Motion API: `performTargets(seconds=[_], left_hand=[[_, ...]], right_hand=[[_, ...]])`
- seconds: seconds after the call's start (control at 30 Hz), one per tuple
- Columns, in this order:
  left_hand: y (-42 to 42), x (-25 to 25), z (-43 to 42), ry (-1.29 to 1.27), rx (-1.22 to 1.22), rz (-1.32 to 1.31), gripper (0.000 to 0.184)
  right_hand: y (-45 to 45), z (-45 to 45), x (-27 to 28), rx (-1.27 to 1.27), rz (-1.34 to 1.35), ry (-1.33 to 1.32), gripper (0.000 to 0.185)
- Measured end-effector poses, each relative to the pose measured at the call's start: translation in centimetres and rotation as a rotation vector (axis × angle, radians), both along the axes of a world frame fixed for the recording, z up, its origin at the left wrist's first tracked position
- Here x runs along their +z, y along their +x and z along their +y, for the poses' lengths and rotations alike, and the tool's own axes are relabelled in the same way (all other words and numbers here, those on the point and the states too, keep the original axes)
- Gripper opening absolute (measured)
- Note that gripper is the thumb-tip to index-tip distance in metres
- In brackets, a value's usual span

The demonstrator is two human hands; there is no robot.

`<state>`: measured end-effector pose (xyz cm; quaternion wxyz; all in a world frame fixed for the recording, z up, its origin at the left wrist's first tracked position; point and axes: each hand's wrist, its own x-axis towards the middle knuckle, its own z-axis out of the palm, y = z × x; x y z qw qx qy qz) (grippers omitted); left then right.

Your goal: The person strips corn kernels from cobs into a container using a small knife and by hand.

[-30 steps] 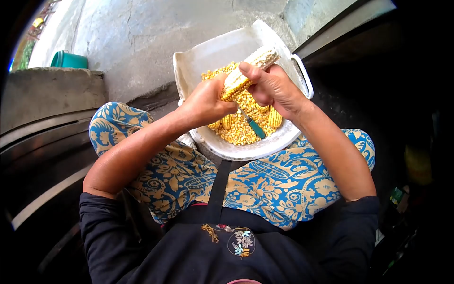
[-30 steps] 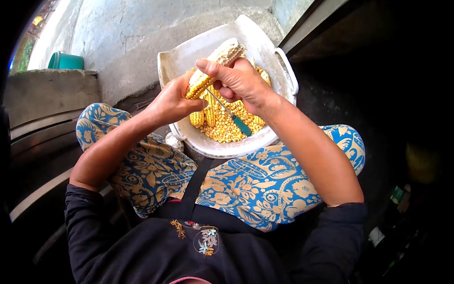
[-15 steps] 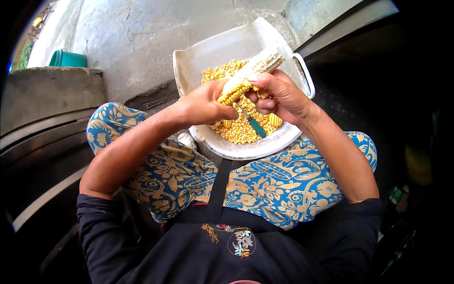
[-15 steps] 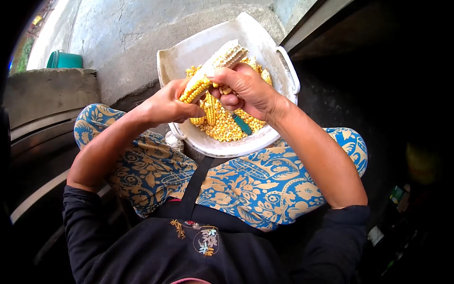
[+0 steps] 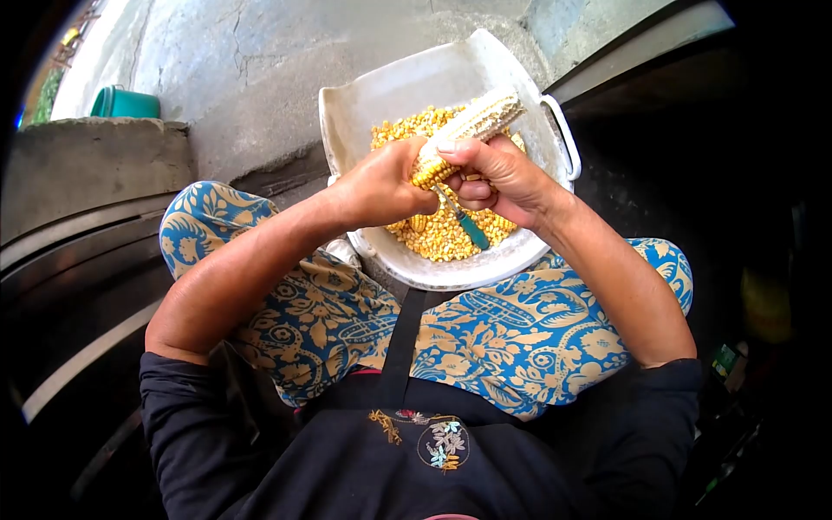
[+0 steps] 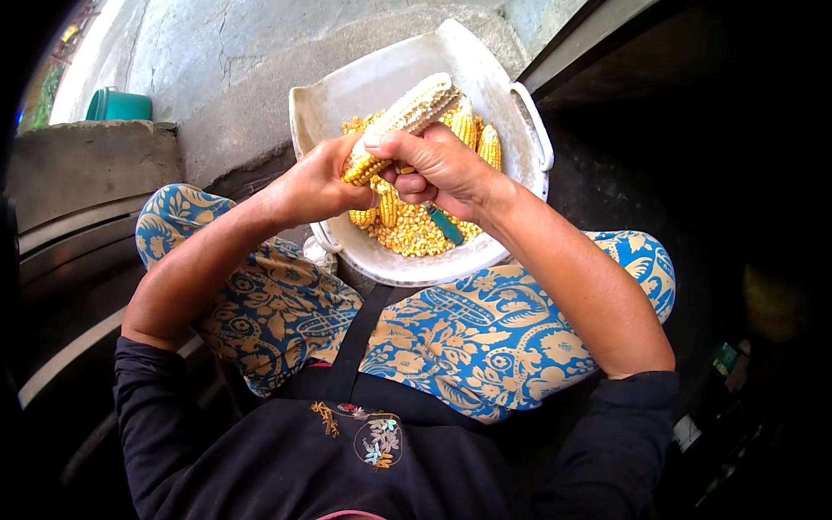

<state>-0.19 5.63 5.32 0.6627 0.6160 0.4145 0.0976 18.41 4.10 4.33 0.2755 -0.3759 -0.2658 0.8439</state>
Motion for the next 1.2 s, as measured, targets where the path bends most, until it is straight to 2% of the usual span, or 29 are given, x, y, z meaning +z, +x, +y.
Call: performTargets(seconds=[0.13, 0.27, 0.37, 0.43, 0.5, 0.57, 0.77, 0.9, 0.97, 1.03, 1.1, 1.13, 1.2], left_hand=[[-0.4, 1.2, 0.9, -0.336, -0.059, -0.022, 0.029], [0.1, 1.3, 0.7, -0.236, -0.063, -0.015, 0.032], [0.2, 1.7, 0.6, -0.142, -0.045, -0.137, 0.033], [0.2, 1.9, 0.9, -0.19, -0.006, -0.049, 0.038], [0.0, 1.2, 1.1, -0.182, 0.032, -0.08, 0.043], [-0.1, 1.7, 1.5, -0.383, 0.142, -0.152, 0.046], [-0.1, 1.1, 1.7, -0.33, 0.309, -0.281, 0.039], [-0.1, 0.8, 2.4, -0.295, 0.422, -0.269, 0.039], [-0.5, 0.0, 2.7, -0.251, 0.428, -0.232, 0.037], [-0.5, -0.1, 2.4, -0.294, 0.449, -0.267, 0.031], [-0.3, 0.5, 2.4, -0.315, 0.411, -0.231, 0.031], [-0.5, 0.5, 2.5, -0.255, 0.33, -0.186, 0.031], [-0.4, 0.8, 2.2, -0.264, 0.321, -0.297, 0.03]], right_hand=[[0.2, -0.2, 0.4, 0.018, 0.017, 0.029, 0.021], [-0.2, -0.2, 0.8, -0.014, -0.01, 0.051, 0.026], [-0.3, 0.1, 1.0, -0.028, -0.096, 0.153, 0.03], [-0.2, 0.4, 0.8, -0.105, -0.079, 0.109, 0.031], [-0.1, 0.7, 1.0, -0.102, -0.105, 0.181, 0.027], [0.0, 1.0, 1.3, -0.072, -0.072, 0.208, 0.024], [0.1, 1.2, 1.5, -0.116, -0.144, 0.221, 0.023], [-0.3, 1.0, 1.1, -0.055, -0.504, 0.342, 0.035], [-0.3, 0.8, 0.3, 0.089, -0.73, 0.623, 0.034], [-0.4, 0.6, 0.6, 0.173, -0.797, 0.606, 0.034], [-0.1, 0.4, -0.4, 0.153, -0.88, 0.75, 0.034], [0.1, 0.5, -0.6, 0.164, -0.859, 0.73, 0.033], [-0.2, 0.8, -0.3, 0.155, -0.802, 0.683, 0.031]])
